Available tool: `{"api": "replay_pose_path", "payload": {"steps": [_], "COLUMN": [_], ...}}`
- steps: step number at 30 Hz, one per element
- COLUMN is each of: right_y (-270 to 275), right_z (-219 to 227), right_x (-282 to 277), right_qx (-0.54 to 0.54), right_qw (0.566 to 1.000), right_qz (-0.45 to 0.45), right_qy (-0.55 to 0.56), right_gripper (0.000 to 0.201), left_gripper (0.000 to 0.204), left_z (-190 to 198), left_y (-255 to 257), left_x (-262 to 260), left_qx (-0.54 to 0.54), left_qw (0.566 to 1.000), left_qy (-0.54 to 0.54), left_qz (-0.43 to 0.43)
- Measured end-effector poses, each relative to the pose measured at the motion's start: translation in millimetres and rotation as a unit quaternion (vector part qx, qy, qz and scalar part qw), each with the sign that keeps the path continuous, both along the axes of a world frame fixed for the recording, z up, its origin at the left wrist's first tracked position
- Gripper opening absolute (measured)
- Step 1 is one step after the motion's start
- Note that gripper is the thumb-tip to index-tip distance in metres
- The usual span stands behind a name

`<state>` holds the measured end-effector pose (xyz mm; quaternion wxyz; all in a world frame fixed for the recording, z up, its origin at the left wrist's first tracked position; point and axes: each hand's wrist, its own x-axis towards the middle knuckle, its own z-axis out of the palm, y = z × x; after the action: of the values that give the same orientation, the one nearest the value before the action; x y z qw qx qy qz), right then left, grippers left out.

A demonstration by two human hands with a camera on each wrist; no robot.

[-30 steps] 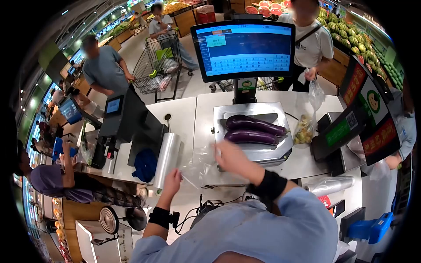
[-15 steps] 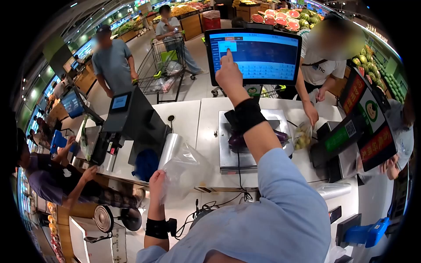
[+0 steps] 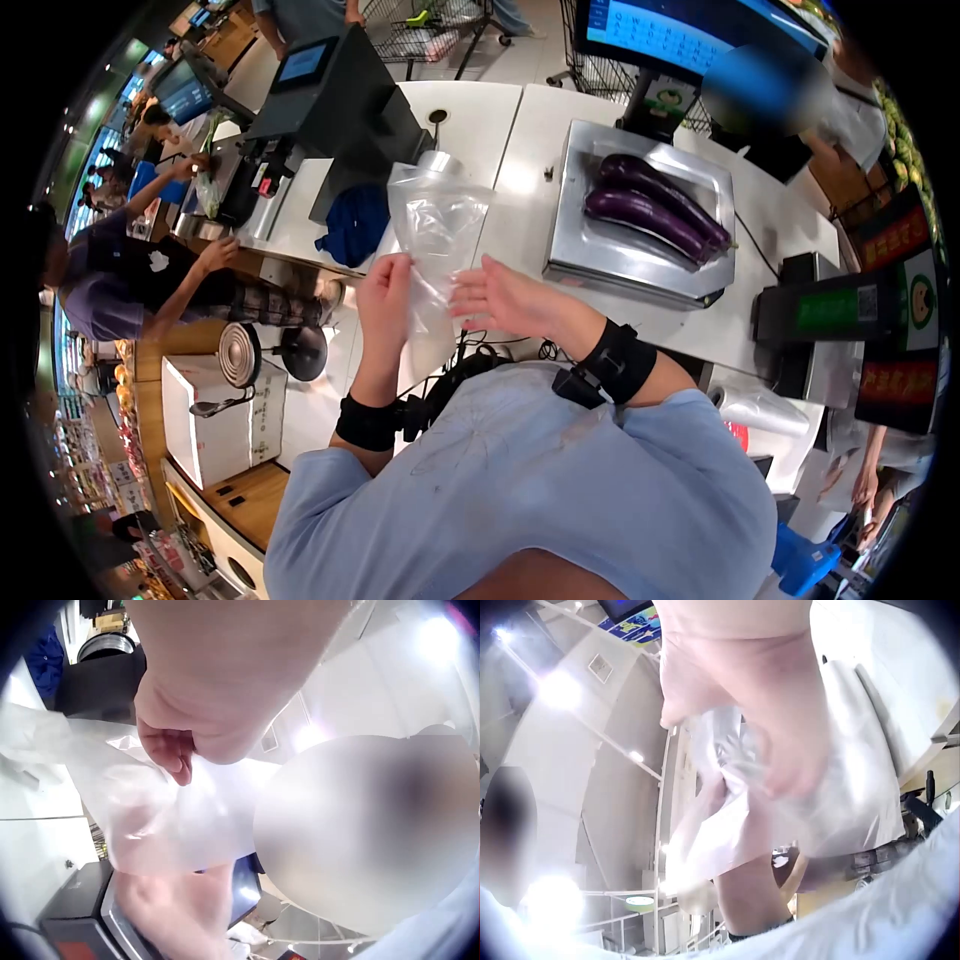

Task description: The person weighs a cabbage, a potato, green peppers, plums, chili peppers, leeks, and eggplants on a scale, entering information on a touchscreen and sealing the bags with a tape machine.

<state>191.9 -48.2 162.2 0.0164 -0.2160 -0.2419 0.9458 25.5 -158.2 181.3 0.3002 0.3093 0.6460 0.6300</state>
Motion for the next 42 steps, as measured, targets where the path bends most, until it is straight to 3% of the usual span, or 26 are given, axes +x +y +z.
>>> {"api": "replay_pose_path", "payload": {"steps": [1, 2, 4, 5, 7, 15, 17, 20, 21, 22, 27, 29, 30, 32, 33, 34, 35, 36, 38, 40, 41, 42], "right_y": [4.6, 3.3, -3.5, -0.2, 0.7, -4.1, -7.0, -21.3, -22.7, -22.1, -18.5, -22.7, -18.6, -3.2, 1.8, 7.6, 13.4, 20.2, 27.6, 29.2, 48.0, 52.4], "right_z": [-3.9, 2.3, 20.9, 14.6, 12.1, 5.0, 5.5, 17.7, 18.7, 19.5, 5.8, 14.5, 26.2, 52.2, 54.9, 57.2, 58.6, 59.1, 59.6, 70.8, 53.8, 52.8], "right_x": [2.3, 1.2, -0.9, -1.9, 2.2, 13.0, 13.2, 8.5, 8.3, 7.8, 10.6, 15.2, 17.4, 23.2, 25.5, 27.4, 29.1, 30.3, 33.2, 35.9, 48.0, 57.4], "right_qx": [-0.06, -0.062, 0.133, 0.201, 0.186, 0.178, 0.311, 0.342, 0.34, 0.334, 0.262, 0.184, 0.183, 0.084, 0.083, 0.06, 0.037, 0.038, 0.047, 0.131, 0.047, 0.103], "right_qw": [0.987, 0.987, 0.99, 0.979, 0.981, 0.978, 0.944, 0.934, 0.935, 0.938, 0.952, 0.964, 0.965, 0.953, 0.954, 0.943, 0.93, 0.931, 0.901, 0.887, 0.872, 0.88], "right_qz": [0.019, 0.012, -0.047, -0.025, -0.052, -0.103, -0.078, -0.106, -0.103, -0.094, -0.104, -0.157, -0.154, -0.145, -0.133, -0.169, -0.204, -0.193, -0.273, -0.391, -0.231, -0.303], "right_qy": [0.148, 0.15, 0.023, 0.028, -0.004, -0.02, -0.081, -0.016, -0.018, 0.013, 0.116, 0.112, 0.112, 0.254, 0.255, 0.28, 0.305, 0.307, 0.335, 0.205, 0.429, 0.352], "right_gripper": [0.041, 0.041, 0.026, 0.016, 0.014, 0.01, 0.013, 0.013, 0.013, 0.011, 0.007, 0.014, 0.014, 0.027, 0.027, 0.033, 0.041, 0.041, 0.051, 0.053, 0.053, 0.054], "left_gripper": [0.021, 0.019, 0.016, 0.017, 0.018, 0.016, 0.015, 0.017, 0.02, 0.023, 0.011, 0.011, 0.023, 0.042, 0.042, 0.051, 0.06, 0.06, 0.064, 0.057, 0.053, 0.049], "left_z": [2.8, 7.6, 9.1, 6.7, 3.0, 4.9, 11.3, 17.3, 10.1, 5.6, 12.1, -1.9, -9.9, -52.1, -78.6, -105.3, -117.6, -104.8, -85.1, -94.3, -108.9, -113.7], "left_y": [0.1, 0.6, -2.5, -4.3, -6.6, -12.9, -11.4, -12.7, -12.0, -11.6, -14.0, -10.2, -4.6, 0.7, -9.0, -18.6, -24.7, -26.5, -33.2, -34.4, -36.0, -35.3], "left_x": [7.0, 12.4, 17.0, 17.8, 17.8, 17.7, 23.4, 29.1, 26.4, 25.0, 16.4, 10.1, -4.0, -44.0, -59.1, -73.4, -80.9, -70.0, -36.0, -40.5, -47.1, -48.9], "left_qx": [-0.047, -0.089, -0.103, -0.098, -0.083, -0.09, -0.064, -0.028, -0.025, -0.019, -0.015, 0.029, 0.033, -0.086, -0.083, -0.149, -0.197, -0.189, -0.096, -0.041, -0.023, -0.004], "left_qw": [0.991, 0.963, 0.954, 0.942, 0.912, 0.951, 0.96, 0.956, 0.978, 0.967, 0.953, 0.984, 0.996, 0.994, 0.993, 0.945, 0.827, 0.831, 0.73, 0.73, 0.683, 0.629], "left_qy": [0.128, 0.253, 0.278, 0.318, 0.397, 0.291, 0.269, 0.293, 0.162, 0.026, 0.064, 0.027, 0.015, -0.059, -0.061, -0.271, -0.459, -0.458, -0.56, -0.548, -0.622, -0.69], "left_qz": [-0.006, -0.012, -0.051, -0.053, -0.055, -0.056, -0.041, 0.006, -0.126, -0.251, -0.294, -0.172, -0.087, 0.044, 0.055, -0.105, -0.26, -0.253, -0.381, -0.406, -0.382, -0.358]}}
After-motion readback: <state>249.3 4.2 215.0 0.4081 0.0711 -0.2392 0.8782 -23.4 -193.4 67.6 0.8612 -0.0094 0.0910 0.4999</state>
